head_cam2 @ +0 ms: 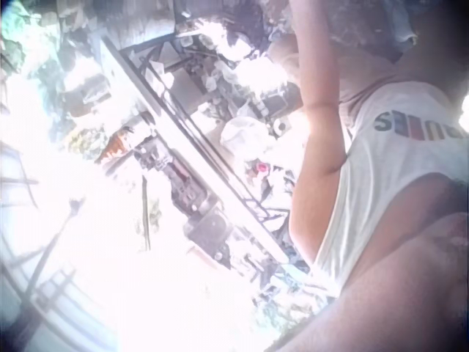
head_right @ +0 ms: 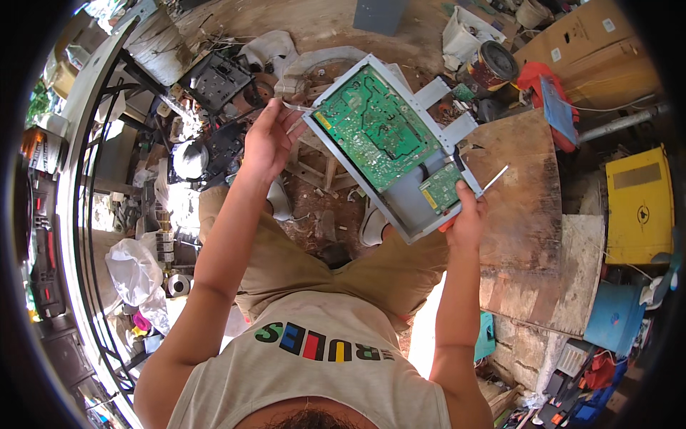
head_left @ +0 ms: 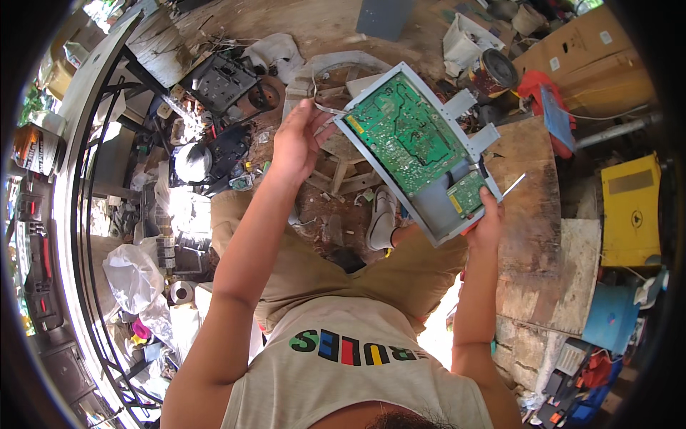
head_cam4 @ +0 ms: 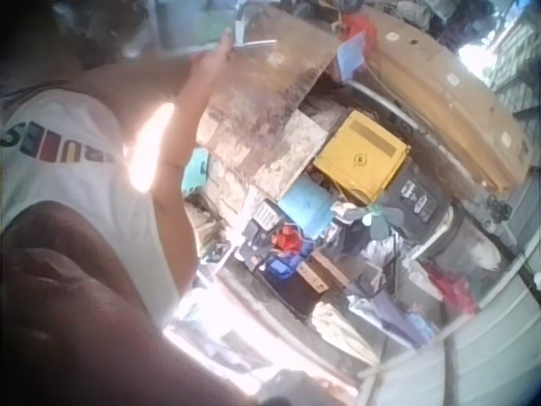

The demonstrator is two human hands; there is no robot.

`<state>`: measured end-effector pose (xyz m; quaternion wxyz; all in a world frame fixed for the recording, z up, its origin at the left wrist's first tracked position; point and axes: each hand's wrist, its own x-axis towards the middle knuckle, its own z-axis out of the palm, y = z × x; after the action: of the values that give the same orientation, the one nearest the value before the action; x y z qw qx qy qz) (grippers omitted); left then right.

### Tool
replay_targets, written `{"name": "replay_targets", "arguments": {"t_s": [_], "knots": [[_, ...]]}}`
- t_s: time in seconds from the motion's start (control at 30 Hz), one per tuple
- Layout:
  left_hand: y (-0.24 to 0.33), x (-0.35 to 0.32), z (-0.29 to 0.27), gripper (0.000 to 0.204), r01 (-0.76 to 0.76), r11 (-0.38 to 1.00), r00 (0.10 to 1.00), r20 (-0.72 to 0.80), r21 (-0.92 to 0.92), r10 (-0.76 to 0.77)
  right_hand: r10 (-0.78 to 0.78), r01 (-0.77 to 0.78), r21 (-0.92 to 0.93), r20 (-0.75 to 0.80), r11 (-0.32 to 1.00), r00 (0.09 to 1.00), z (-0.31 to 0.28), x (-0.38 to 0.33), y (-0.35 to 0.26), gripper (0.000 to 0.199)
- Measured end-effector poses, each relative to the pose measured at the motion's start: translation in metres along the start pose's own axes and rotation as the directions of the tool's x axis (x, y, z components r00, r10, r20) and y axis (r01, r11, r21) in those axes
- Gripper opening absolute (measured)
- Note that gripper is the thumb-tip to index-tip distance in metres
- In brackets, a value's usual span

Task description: The person disassembles an electronic component, removing wires and using a screwdriver to detach a circuit board from a plastic housing.

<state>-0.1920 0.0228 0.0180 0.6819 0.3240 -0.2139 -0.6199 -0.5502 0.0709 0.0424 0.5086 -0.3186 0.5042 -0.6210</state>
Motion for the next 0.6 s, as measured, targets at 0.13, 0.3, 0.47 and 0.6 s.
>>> {"name": "replay_targets", "arguments": {"t_s": [0.13, 0.3, 0.47, 0.6], "knots": [[-0.026, -0.034, 0.019, 0.082, 0.154, 0.988, 0.979, 0.14, -0.021, -0.149, 0.013, -0.013, -0.008, -0.02, 1.0, 1.0, 0.009, -0.015, 0.005, 0.029], [-0.071, -0.076, 0.046, 0.092, 0.232, 0.958, 0.963, 0.098, 0.17, -0.251, -0.088, 0.082, -0.057, -0.106, 0.995, 0.991, 0.053, -0.043, 0.048, 0.027], [-0.089, -0.076, 0.035, 0.099, 0.12, 0.981, 0.993, -0.011, 0.153, -0.12, -0.558, 0.551, -0.362, 0.096, 0.752, 0.825, 0.083, -0.062, 0.074, 0.032], [-0.081, -0.072, 0.027, 0.105, 0.16, 0.973, 0.976, 0.122, 0.164, -0.181, -0.615, 0.675, -0.469, 0.301, 0.57, 0.728, 0.091, -0.07, 0.067, 0.046]]}}
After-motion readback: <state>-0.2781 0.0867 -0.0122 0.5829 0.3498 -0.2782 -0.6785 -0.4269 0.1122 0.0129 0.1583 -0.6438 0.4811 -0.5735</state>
